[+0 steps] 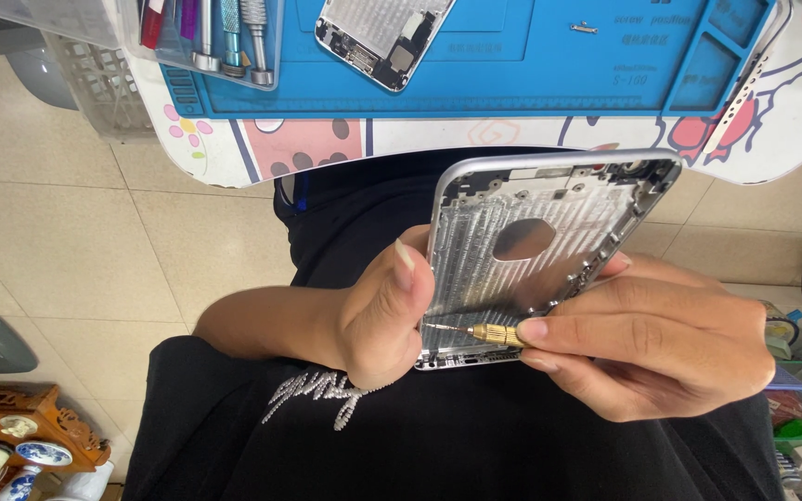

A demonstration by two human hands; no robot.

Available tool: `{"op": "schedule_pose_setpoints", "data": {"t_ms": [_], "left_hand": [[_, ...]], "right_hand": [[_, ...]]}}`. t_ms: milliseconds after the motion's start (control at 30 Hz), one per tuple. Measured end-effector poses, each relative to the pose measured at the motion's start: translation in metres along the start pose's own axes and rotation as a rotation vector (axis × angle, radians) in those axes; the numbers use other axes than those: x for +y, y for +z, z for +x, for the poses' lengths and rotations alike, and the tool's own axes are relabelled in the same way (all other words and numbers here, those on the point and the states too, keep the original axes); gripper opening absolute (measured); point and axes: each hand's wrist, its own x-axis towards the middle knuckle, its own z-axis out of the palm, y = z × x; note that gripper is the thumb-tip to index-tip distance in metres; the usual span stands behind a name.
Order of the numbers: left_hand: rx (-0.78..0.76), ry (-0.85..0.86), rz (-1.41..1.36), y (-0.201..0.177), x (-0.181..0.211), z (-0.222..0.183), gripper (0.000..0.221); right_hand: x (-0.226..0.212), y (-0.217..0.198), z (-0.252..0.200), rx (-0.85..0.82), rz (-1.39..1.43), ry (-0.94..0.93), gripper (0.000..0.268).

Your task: Replacing internal components and screws of a disassembled mobile phone housing.

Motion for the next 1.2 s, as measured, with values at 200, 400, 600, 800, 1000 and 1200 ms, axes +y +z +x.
{"op": "schedule_pose_setpoints", "data": {"t_ms": [200, 400, 600, 800, 1000, 1200], "left_hand": [[0.006, -0.002, 0.004, 0.001, 0.001, 0.001, 0.092], [0.090, -0.024, -0.118, 0.003, 0.001, -0.006, 0.086], [0.169, 0.073, 0.199, -0.030, -0.029, -0.026, 0.057], [0.269, -0.016, -0.132, -0.017, -0.012, -0.013, 0.058], [0.316, -0.008, -0.155, -0.024, -0.016, -0.014, 0.061], [0.262, 0.172, 0.221, -0.047, -0.036, -0.023, 0.054]], "right_hand": [[0.001, 0.003, 0.005, 0.011, 0.010, -0.020, 0.030], [-0.002, 0.006, 0.005, 0.038, -0.074, -0.017, 0.030], [-0.003, 0.010, 0.007, 0.078, -0.242, -0.022, 0.035], [0.006, 0.005, -0.001, 0.026, -0.314, -0.056, 0.036], [0.002, 0.009, 0.015, 0.043, -0.348, -0.084, 0.029], [0.000, 0.011, 0.018, 0.057, -0.403, -0.025, 0.031]]}}
